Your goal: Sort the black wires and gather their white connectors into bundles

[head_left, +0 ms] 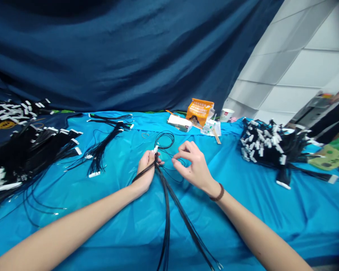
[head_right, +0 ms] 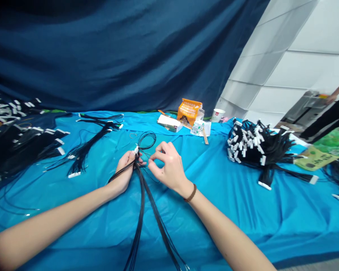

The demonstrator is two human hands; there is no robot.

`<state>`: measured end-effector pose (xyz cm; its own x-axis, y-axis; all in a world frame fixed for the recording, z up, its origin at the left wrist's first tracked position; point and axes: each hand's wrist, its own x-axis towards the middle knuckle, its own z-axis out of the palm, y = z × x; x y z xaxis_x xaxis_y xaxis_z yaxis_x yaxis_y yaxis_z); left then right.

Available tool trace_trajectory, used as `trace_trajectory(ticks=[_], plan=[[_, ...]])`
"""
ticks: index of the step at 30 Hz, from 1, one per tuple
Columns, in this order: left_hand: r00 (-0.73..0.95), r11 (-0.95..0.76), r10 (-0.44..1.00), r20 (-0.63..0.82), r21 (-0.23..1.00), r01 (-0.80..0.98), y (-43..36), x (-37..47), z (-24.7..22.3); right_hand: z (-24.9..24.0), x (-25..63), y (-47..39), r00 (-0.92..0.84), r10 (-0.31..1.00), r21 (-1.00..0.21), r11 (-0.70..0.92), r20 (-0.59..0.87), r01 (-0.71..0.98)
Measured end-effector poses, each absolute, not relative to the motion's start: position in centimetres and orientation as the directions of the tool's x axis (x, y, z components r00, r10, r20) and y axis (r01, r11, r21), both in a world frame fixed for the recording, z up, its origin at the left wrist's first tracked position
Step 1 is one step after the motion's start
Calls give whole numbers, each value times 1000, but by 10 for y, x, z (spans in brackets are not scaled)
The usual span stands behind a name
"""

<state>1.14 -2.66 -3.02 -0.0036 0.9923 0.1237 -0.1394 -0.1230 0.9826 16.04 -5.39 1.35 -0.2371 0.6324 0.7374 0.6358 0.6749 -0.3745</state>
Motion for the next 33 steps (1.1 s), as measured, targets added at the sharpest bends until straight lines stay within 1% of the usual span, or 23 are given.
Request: trace_trajectory(ticks=[2,10,21,27,33], plan=[[-8,-153,988,153,982,-114,-25,10,-32,12,159,-54,-264,644,-368,673,718,642],[-26,-213,977,212,976,-45,-24,10,-35,10,160,-52,-294,708,-447,658,642,606],[-28,-219,976,218,975,-47,-25,10,-33,9,160,-50,-297,735,-499,646,609,578],[-27,-222,975,221,974,-48,-24,10,-34,7,161,-47,-284,776,-592,619,563,517],[-19,-229,973,229,973,-16,-25,9,-34,8,161,-43,-254,843,-741,538,475,402]])
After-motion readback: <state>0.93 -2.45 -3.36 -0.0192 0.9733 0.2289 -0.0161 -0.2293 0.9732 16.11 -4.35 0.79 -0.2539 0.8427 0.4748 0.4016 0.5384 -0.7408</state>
